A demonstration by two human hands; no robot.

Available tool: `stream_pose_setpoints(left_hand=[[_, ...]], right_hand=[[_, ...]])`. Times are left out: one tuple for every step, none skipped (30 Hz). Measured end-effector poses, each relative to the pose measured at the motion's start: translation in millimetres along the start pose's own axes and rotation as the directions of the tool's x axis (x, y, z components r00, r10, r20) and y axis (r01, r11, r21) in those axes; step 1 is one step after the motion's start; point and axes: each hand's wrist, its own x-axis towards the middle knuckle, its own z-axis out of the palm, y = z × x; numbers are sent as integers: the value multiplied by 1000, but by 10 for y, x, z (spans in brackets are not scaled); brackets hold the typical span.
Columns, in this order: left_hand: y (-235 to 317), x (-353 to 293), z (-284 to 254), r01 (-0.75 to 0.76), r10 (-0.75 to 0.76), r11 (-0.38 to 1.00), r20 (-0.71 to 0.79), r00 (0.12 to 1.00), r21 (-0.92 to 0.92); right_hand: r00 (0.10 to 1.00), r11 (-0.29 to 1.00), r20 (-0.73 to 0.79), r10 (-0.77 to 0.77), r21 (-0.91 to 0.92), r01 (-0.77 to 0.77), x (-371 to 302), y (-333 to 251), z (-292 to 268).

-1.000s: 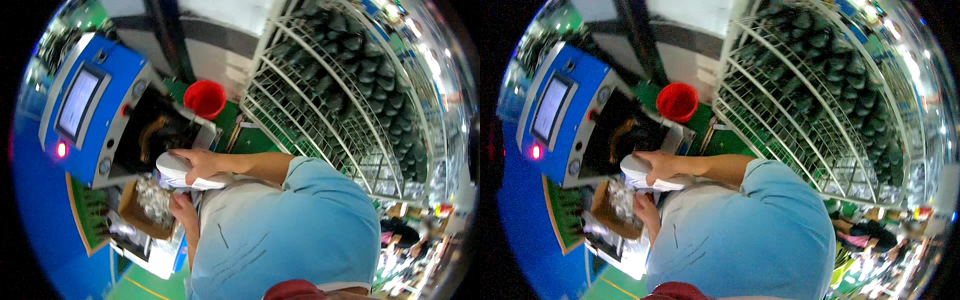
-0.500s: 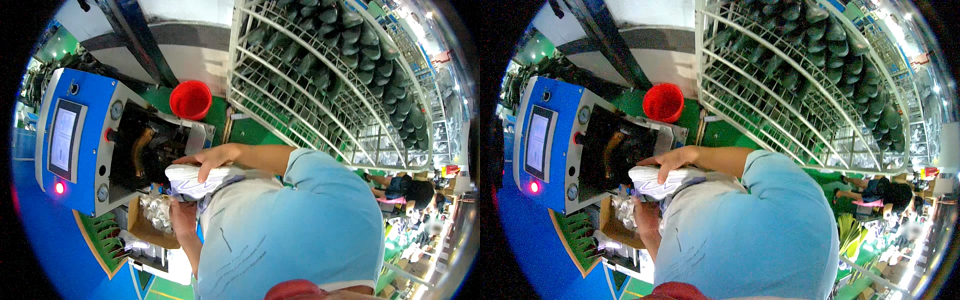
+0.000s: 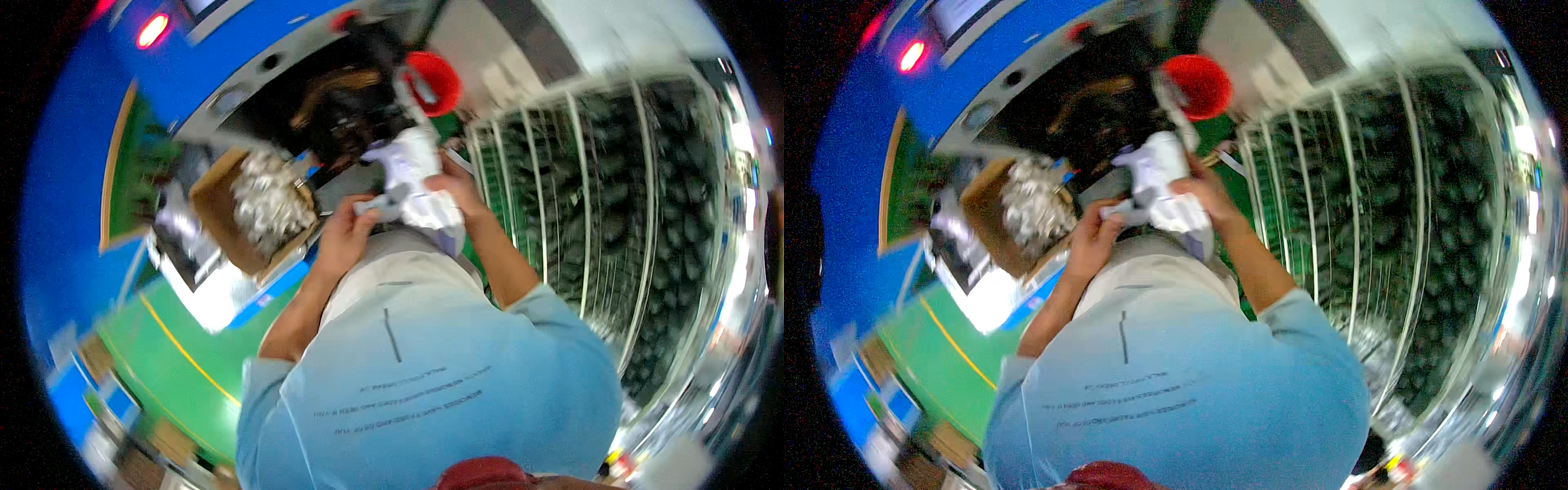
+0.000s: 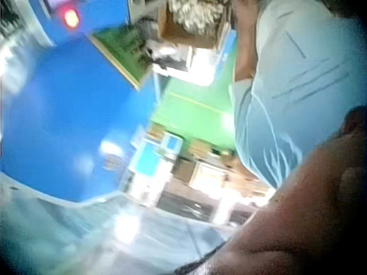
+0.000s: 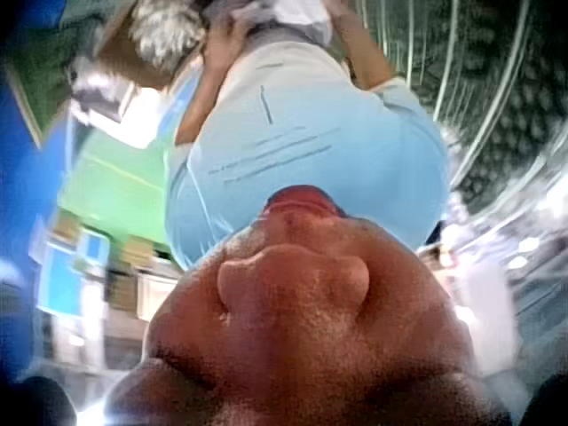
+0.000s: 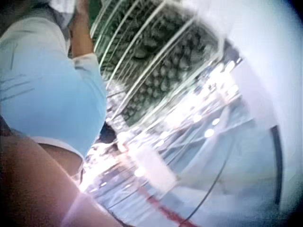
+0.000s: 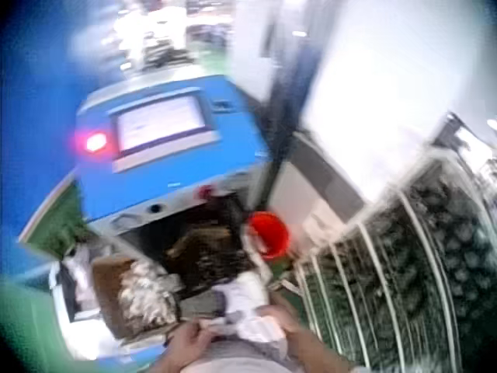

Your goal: The person assembles shoes by inserting shoe lasts into sneaker uppers, using a heat-pressing machine to shape them, and then placing the shoes onto a conveyor belt. The person also retrieves shoe lasts from a large storage rack and places them back onto the rack after use.

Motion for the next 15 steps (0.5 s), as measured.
stream_pose_setpoints(left_hand=[[71,6,8,39,-38,999,48,998,-34],[30,-57,-8,55,-56,997,-16,998,-50],[-32,-80,14,27,-26,986,10,1000,-164],[-59,-63,10,0,15,963,53,998,-270],[-57,-32,-21,5,4,960,33,999,-282],[-30,16,-59,8,-2,936,17,1000,-352],[-28,54,-94,10,-9,908,5,1000,-419],[-124,101,-19,44,-41,895,17,999,-444],[-143,172,-8,37,-35,890,14,999,-455],[-151,235,7,26,-40,876,-19,999,-482],[-172,314,34,8,-42,860,-55,998,-510],[-240,407,57,2,-48,858,-77,996,-513],[-306,501,71,-10,-39,854,-84,996,-521],[-349,580,74,67,-122,810,-56,991,-582],[-401,651,84,144,-202,757,-18,979,-637]], right_hand=[[998,1000,-66,-1,13,2,108,49,-80],[997,997,-59,-42,55,45,83,-53,100],[994,991,-66,-90,95,96,47,-242,277],[993,984,-28,-117,130,120,115,-346,370],[993,992,-25,-116,40,117,199,-428,409],[985,980,-11,-173,-100,171,263,-525,504],[973,946,11,-229,-234,225,304,-622,619],[975,917,26,-222,-334,218,319,-729,685],[950,843,41,-309,-451,294,393,-806,790],[946,801,13,-325,-527,283,492,-819,830],[938,751,-9,-346,-602,271,590,-839,854],[904,638,54,-424,-691,340,665,-864,910],[902,627,63,-427,-699,346,724,-897,964],[903,504,106,-417,-799,327,783,-911,1021],[904,371,144,-402,-877,304,826,-912,1089]])
